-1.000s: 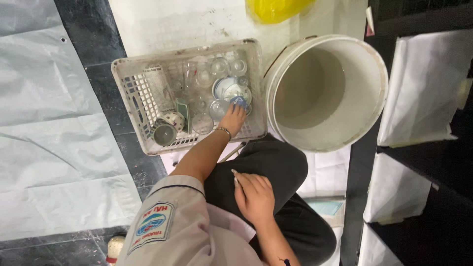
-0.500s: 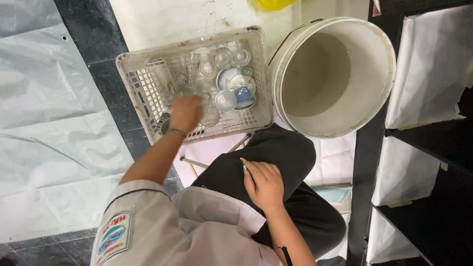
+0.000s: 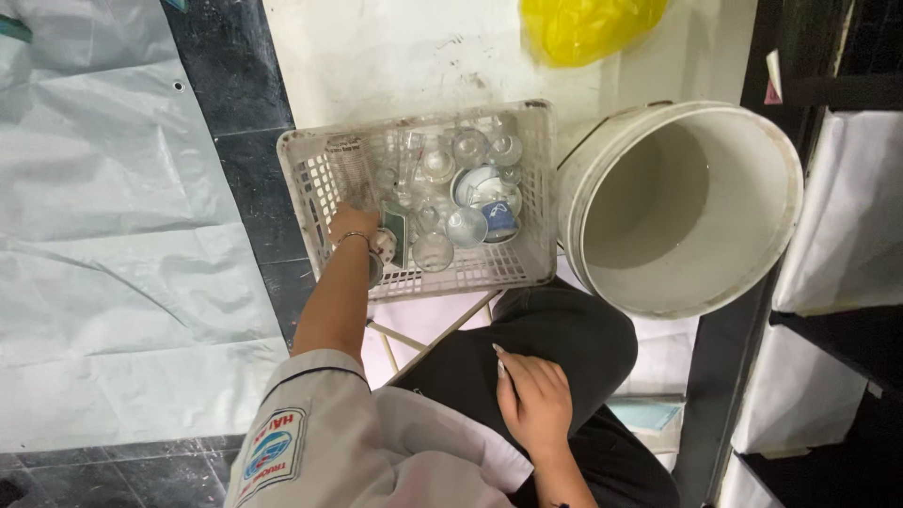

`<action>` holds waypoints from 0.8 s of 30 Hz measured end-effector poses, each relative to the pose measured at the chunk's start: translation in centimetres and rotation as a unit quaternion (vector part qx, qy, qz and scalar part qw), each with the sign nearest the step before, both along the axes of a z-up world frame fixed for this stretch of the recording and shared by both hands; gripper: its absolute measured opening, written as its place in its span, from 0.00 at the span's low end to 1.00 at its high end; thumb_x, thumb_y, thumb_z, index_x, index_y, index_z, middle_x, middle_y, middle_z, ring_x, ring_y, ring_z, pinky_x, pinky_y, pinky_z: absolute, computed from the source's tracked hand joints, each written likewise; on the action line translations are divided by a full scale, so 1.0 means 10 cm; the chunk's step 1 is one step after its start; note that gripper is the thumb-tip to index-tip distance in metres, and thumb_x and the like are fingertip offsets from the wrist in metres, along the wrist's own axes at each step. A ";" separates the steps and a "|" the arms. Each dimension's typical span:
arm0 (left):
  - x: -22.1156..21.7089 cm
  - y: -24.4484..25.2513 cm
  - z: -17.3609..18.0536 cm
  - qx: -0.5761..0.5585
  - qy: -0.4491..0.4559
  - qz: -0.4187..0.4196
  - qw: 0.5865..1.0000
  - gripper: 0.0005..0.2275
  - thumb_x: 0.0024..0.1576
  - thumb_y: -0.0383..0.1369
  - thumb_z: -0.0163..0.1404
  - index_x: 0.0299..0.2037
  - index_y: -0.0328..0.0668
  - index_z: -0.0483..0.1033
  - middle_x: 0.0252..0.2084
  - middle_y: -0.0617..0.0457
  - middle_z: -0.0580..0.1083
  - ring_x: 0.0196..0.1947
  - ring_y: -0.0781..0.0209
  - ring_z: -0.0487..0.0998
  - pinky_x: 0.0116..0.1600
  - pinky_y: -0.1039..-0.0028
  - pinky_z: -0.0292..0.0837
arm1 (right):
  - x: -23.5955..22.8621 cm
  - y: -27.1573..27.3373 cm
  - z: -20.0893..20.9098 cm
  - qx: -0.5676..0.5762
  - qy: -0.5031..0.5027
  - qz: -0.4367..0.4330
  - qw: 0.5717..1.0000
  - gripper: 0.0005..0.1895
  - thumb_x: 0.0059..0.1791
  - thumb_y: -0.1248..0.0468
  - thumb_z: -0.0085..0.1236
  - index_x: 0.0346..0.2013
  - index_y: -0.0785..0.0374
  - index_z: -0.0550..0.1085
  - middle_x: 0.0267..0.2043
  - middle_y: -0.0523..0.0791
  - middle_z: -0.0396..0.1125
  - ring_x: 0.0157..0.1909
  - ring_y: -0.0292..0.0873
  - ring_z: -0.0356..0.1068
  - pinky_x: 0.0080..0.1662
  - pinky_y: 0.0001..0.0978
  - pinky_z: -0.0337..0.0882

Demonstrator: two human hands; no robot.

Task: The person sits on the floor and washes glassware. They pick up glasses from a plastic basket, wipe them with newspaper, and then wash them in a bucket of water before placing them back in the basket.

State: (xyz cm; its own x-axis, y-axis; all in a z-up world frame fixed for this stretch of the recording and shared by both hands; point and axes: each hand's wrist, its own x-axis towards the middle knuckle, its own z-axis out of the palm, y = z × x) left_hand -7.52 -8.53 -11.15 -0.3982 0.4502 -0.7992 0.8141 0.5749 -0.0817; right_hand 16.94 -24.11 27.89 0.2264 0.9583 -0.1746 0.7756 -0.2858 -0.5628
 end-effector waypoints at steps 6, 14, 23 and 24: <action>-0.04 0.26 -0.19 0.181 -0.028 -0.060 0.981 0.43 0.51 0.48 0.60 0.72 0.45 0.49 0.60 0.34 0.71 0.55 0.36 0.75 0.55 0.52 0.71 | 0.00 -0.03 -0.03 -0.018 -0.008 0.005 1.000 0.09 0.45 0.68 0.61 0.40 0.63 0.79 0.38 0.46 0.76 0.41 0.45 0.76 0.44 0.36 0.70; -0.19 0.08 -0.06 -0.045 -0.068 -0.044 0.996 0.41 0.52 0.50 0.61 0.68 0.31 0.56 0.56 0.33 0.74 0.55 0.41 0.76 0.59 0.60 0.71 | 0.05 0.02 -0.11 -0.037 -0.012 0.010 0.999 0.09 0.45 0.68 0.60 0.40 0.63 0.78 0.38 0.45 0.76 0.41 0.44 0.76 0.45 0.36 0.70; -0.35 -0.22 -0.05 -0.165 -0.143 -0.108 0.970 0.29 0.55 0.55 0.48 0.56 0.37 0.78 0.49 0.43 0.81 0.51 0.48 0.81 0.60 0.62 0.73 | 0.02 0.06 -0.09 -0.044 -0.006 0.014 0.999 0.09 0.46 0.69 0.60 0.41 0.64 0.78 0.39 0.45 0.76 0.40 0.44 0.76 0.45 0.36 0.70; -0.35 -0.18 -0.03 -0.163 -0.145 -0.120 0.968 0.29 0.57 0.56 0.47 0.55 0.38 0.79 0.49 0.42 0.81 0.51 0.47 0.81 0.60 0.61 0.72 | 0.02 0.06 -0.09 -0.045 -0.009 0.013 0.999 0.09 0.46 0.69 0.60 0.41 0.64 0.79 0.39 0.45 0.76 0.40 0.44 0.76 0.45 0.36 0.70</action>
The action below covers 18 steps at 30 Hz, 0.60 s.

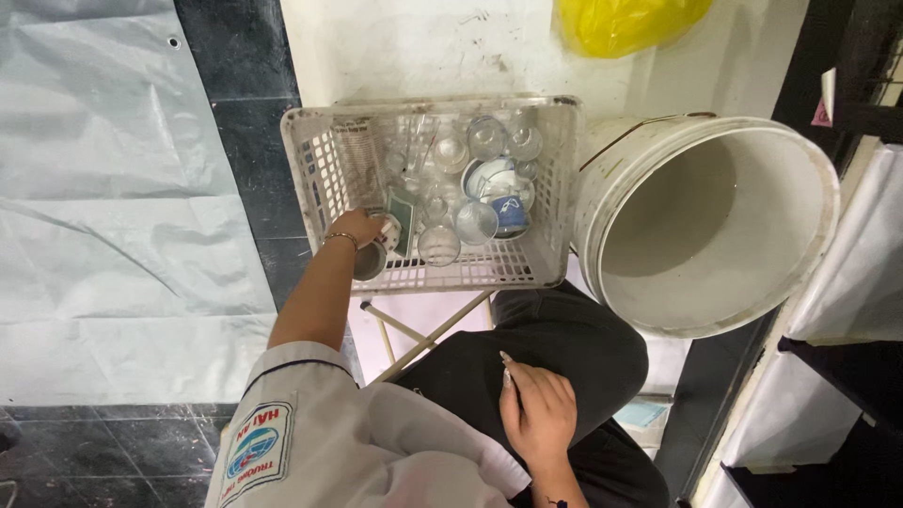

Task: The person sits on the floor and washes glassware. They pick up glasses from a plastic basket, wipe them with newspaper, and then wash them in a bucket of water before placing them back in the basket.

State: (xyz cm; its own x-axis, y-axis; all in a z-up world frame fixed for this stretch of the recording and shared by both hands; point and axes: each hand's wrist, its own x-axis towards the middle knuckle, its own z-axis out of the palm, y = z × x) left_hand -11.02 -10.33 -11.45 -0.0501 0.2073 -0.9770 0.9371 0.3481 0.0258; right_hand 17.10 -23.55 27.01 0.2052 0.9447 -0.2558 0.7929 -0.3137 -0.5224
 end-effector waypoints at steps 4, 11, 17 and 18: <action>0.01 0.07 0.28 0.003 -0.054 -0.029 0.998 0.28 0.59 0.55 0.44 0.61 0.42 0.76 0.57 0.41 0.77 0.55 0.45 0.80 0.62 0.59 0.71 | -0.02 -0.01 0.05 -0.004 -0.001 0.003 1.000 0.09 0.46 0.68 0.59 0.41 0.64 0.79 0.39 0.45 0.76 0.40 0.44 0.76 0.45 0.36 0.69; -0.07 -0.02 0.54 0.015 -0.061 -0.240 0.969 0.39 0.52 0.29 0.55 0.75 0.65 0.52 0.78 0.42 0.47 0.64 0.41 0.71 0.62 0.60 0.71 | -0.11 -0.02 0.13 0.025 0.002 0.018 1.000 0.09 0.46 0.69 0.60 0.41 0.64 0.78 0.39 0.46 0.76 0.41 0.45 0.75 0.45 0.37 0.70; -0.11 -0.17 0.09 0.006 0.002 -0.243 0.970 0.26 0.56 0.26 0.54 0.67 0.47 0.66 0.67 0.35 0.66 0.61 0.42 0.76 0.59 0.60 0.76 | -0.10 -0.02 0.14 0.033 -0.011 0.028 0.999 0.10 0.45 0.70 0.62 0.40 0.63 0.79 0.39 0.46 0.75 0.41 0.45 0.75 0.44 0.37 0.69; -0.10 -0.17 0.06 0.018 0.014 -0.257 0.966 0.21 0.57 0.29 0.53 0.64 0.41 0.76 0.63 0.39 0.77 0.61 0.45 0.79 0.60 0.60 0.77 | -0.10 -0.02 0.14 0.032 -0.017 0.023 0.999 0.10 0.44 0.70 0.62 0.40 0.62 0.79 0.38 0.45 0.75 0.40 0.45 0.75 0.44 0.37 0.69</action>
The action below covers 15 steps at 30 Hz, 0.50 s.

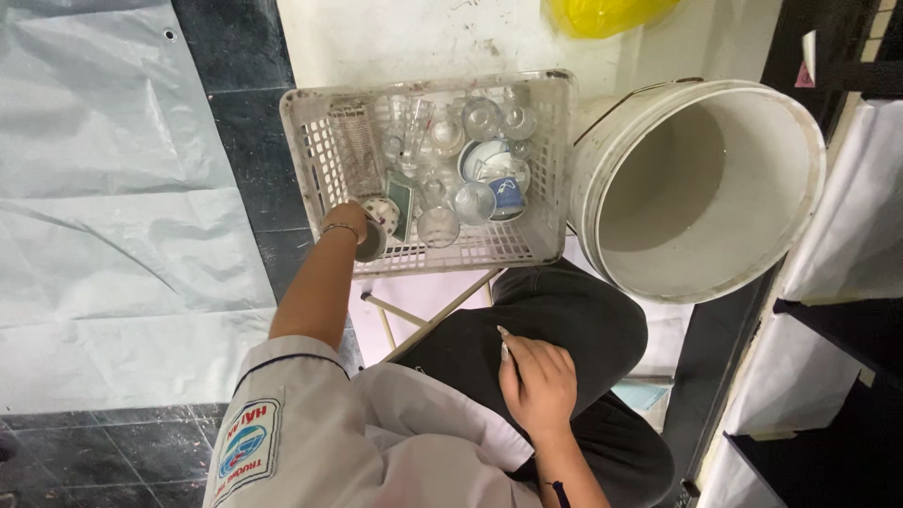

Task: The person sits on the floor and washes glassware. They pick up glasses from a plastic basket, wipe them with newspaper, and then wash them in a bucket of water before placing them back in the basket.

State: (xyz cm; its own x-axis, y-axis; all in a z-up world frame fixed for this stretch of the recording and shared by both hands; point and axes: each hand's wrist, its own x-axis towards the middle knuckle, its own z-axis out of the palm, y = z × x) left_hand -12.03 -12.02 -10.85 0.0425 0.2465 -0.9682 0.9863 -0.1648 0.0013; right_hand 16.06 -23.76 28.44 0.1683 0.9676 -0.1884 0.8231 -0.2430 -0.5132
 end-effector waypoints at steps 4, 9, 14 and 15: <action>0.06 -0.01 -0.03 0.054 0.022 0.090 0.994 0.18 0.59 0.29 0.51 0.61 0.44 0.74 0.58 0.40 0.75 0.59 0.44 0.77 0.57 0.56 0.75 | 0.01 -0.03 0.00 0.001 0.007 -0.002 1.000 0.11 0.45 0.70 0.62 0.42 0.63 0.79 0.40 0.45 0.75 0.41 0.45 0.75 0.45 0.36 0.70; 0.15 0.04 -0.05 0.048 0.032 0.065 0.996 0.20 0.58 0.32 0.52 0.62 0.48 0.72 0.58 0.41 0.75 0.59 0.46 0.76 0.57 0.58 0.75 | 0.03 -0.04 0.01 -0.002 0.007 0.004 1.000 0.11 0.45 0.69 0.62 0.42 0.62 0.77 0.41 0.45 0.76 0.43 0.45 0.75 0.46 0.37 0.70; 0.21 -0.03 -0.21 0.098 0.076 0.078 0.989 0.15 0.64 0.36 0.47 0.58 0.46 0.78 0.61 0.45 0.74 0.61 0.49 0.77 0.58 0.61 0.76 | 0.03 0.00 0.01 -0.002 0.013 -0.008 1.000 0.11 0.45 0.68 0.63 0.42 0.62 0.78 0.40 0.45 0.75 0.41 0.45 0.75 0.45 0.37 0.70; 0.22 -0.06 -0.24 0.122 0.071 0.056 0.988 0.15 0.63 0.36 0.48 0.57 0.45 0.78 0.61 0.45 0.74 0.61 0.49 0.76 0.57 0.61 0.76 | 0.04 0.00 0.01 -0.002 0.016 -0.012 1.000 0.11 0.45 0.68 0.63 0.42 0.62 0.78 0.40 0.45 0.75 0.41 0.45 0.75 0.44 0.37 0.70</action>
